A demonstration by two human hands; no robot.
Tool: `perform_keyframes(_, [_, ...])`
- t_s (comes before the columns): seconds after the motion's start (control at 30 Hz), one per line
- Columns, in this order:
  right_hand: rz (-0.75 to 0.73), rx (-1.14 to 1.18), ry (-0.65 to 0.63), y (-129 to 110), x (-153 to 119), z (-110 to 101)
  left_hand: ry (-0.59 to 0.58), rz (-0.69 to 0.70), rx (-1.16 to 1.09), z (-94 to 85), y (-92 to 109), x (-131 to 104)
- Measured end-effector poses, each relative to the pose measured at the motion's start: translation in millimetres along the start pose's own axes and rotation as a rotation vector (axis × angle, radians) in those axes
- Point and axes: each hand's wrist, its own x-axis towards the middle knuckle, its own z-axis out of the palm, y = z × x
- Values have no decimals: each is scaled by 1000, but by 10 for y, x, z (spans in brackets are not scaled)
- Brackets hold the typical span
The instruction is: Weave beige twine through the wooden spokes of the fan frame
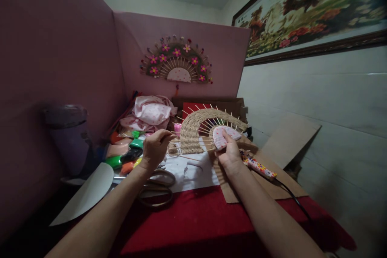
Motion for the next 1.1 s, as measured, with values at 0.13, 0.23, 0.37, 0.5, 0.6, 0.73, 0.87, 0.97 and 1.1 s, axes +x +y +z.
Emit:
perform_keyframes(0.13, [14,-28,-1,-1,7,-6,15,-1,58,-12,-35,5])
perform_keyframes(0.23, [11,-33,-4,-3,22,-8,4,47,110,-19,-51,20])
perform_keyframes(0.37, [-2,-42,3,-16,50,-9,-12,101,129,-28,-64,57])
perform_keyframes(0.5, [1,-41,-21,-37,66,-10,-80,-18,0,-23,-99,75])
perform_keyframes(0.6, [11,-43,-34,-40,66,-13,-129,-143,-111,4,-123,62])
perform_keyframes(0.73, [56,-64,-86,-16,44,-17,-144,-268,-292,56,-98,37])
perform_keyframes(0.87, [57,-55,-95,1,12,-14,-123,-369,-401,86,-43,21])
perform_keyframes(0.97, [58,-37,-93,-8,-12,-5,-113,-453,-471,106,-17,2])
perform_keyframes(1.1, [52,-23,-93,-29,-36,6,-164,-531,-578,144,3,-35])
